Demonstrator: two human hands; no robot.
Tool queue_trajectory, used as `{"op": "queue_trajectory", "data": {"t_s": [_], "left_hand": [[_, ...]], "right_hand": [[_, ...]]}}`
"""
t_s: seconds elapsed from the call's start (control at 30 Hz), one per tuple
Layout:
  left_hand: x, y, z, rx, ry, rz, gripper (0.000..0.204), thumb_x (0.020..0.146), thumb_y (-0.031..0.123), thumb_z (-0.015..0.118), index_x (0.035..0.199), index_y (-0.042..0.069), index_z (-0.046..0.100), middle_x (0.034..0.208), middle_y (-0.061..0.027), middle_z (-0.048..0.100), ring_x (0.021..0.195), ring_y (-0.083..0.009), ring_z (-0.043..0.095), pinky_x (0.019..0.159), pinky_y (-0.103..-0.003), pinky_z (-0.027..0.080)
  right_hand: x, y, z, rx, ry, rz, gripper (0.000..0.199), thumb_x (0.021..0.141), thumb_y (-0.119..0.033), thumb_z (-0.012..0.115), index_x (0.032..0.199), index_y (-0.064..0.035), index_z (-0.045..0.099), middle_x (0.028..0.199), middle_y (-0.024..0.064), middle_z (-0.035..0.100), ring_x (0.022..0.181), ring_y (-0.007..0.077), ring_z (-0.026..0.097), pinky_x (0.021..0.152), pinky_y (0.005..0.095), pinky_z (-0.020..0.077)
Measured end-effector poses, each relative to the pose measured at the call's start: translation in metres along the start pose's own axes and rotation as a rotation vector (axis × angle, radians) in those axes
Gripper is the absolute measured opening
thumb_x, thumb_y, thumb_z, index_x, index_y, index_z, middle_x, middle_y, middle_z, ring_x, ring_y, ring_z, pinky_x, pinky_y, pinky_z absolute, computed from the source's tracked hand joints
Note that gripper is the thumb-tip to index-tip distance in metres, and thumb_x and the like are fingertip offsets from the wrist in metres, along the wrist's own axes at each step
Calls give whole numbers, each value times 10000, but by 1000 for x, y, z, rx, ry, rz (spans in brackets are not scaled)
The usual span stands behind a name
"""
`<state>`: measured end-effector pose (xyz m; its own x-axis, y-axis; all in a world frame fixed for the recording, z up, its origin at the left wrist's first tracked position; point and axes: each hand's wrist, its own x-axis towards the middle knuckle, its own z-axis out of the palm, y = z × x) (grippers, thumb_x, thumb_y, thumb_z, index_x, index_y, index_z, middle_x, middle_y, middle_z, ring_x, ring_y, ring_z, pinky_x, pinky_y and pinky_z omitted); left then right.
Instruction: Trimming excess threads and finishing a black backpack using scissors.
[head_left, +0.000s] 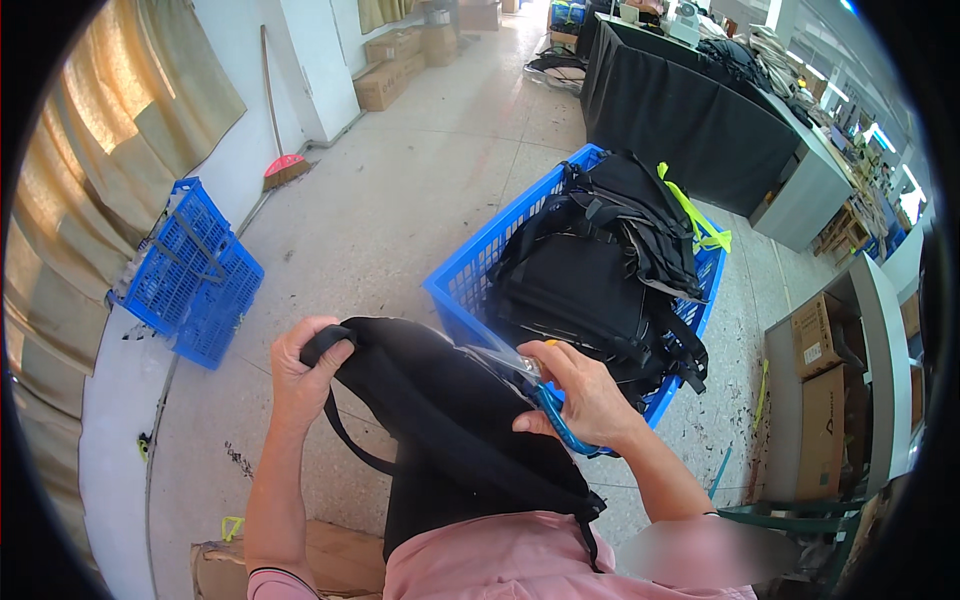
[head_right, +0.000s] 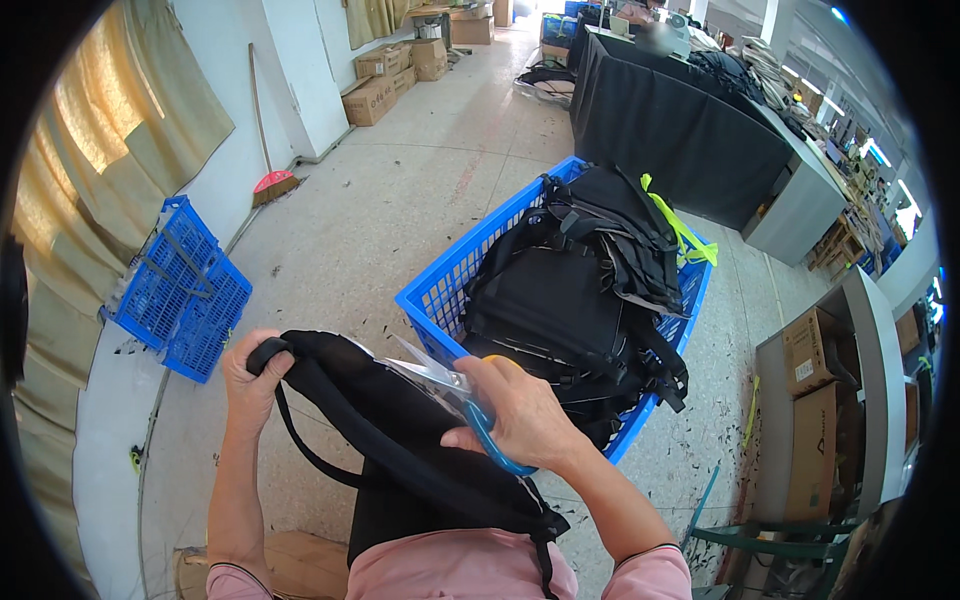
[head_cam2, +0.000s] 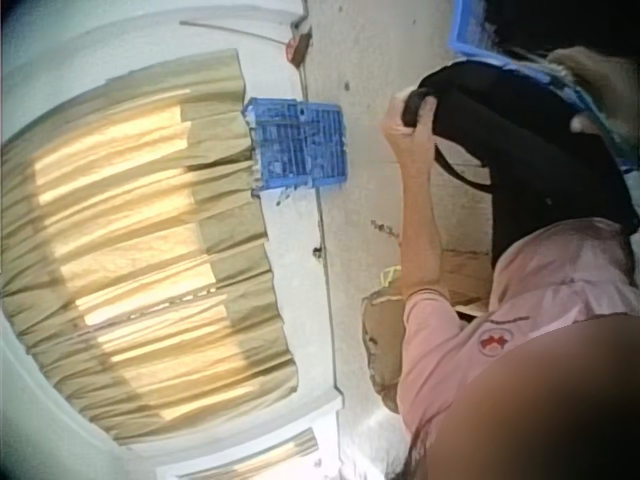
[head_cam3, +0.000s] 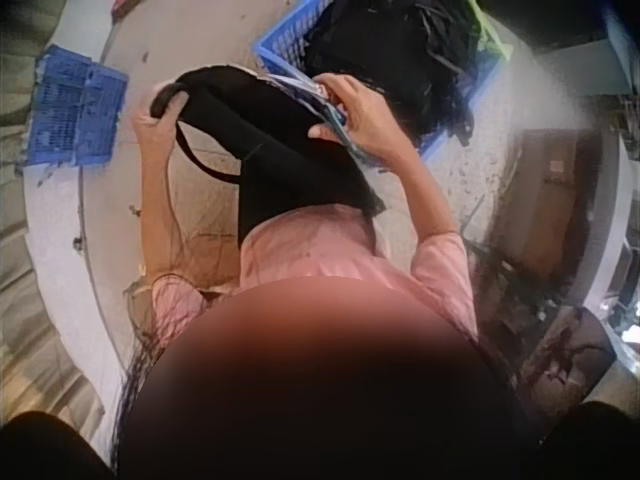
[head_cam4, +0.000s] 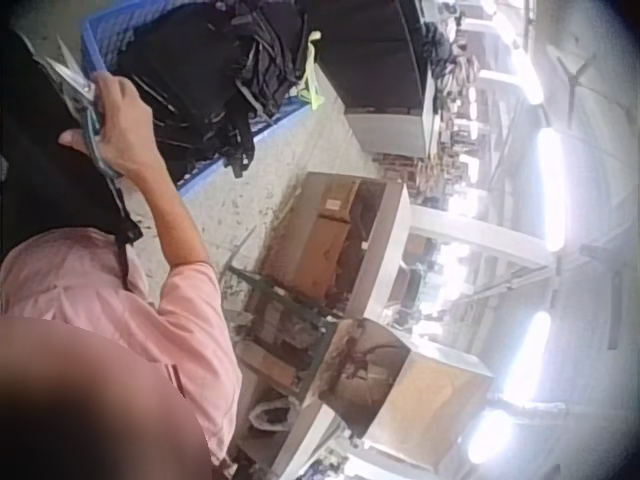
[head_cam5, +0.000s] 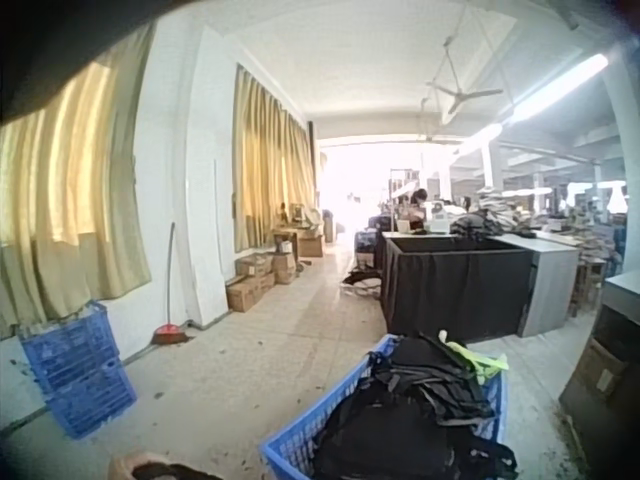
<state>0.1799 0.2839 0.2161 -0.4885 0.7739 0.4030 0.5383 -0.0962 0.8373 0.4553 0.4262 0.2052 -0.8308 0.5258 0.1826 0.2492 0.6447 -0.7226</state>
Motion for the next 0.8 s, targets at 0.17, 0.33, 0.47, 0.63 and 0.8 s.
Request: {"op": "queue_trajectory", "data": {"t_s": [0.17,0.33,0.47,0.63,0.8], "left_hand": [[0,0,3,-46,-8,-31,131,764,97,702,829,22,615,670,24,563,647,-57,494,596,-213,389],[0,2,5,-58,3,-13,125,766,95,700,819,22,614,674,25,561,649,-56,492,601,-211,389],[-1,-1,4,-56,13,-11,125,764,95,702,821,24,616,680,27,561,651,-57,492,604,-210,387],[-1,-6,1,-72,24,-43,130,763,95,706,830,24,620,687,31,563,652,-56,491,602,-207,381],[0,-8,2,-109,29,-36,131,764,93,706,837,24,622,689,36,562,650,-52,487,600,-205,378]], "right_hand": [[4,3,3,-104,49,-145,693,631,-450,778,1121,-49,497,822,96,508,719,243,541,633,325,467],[5,5,8,-161,99,-207,621,662,-431,759,1078,-37,519,735,80,533,594,235,546,557,316,460],[1,12,10,-120,76,-208,592,690,-402,753,1091,-32,523,710,74,534,560,218,538,534,295,447],[-10,21,11,101,120,-35,707,684,-485,740,1163,-28,491,827,95,521,664,203,539,606,293,442],[-28,25,16,43,54,22,710,654,-484,759,1157,-55,498,839,95,505,692,222,527,635,303,445]]}}
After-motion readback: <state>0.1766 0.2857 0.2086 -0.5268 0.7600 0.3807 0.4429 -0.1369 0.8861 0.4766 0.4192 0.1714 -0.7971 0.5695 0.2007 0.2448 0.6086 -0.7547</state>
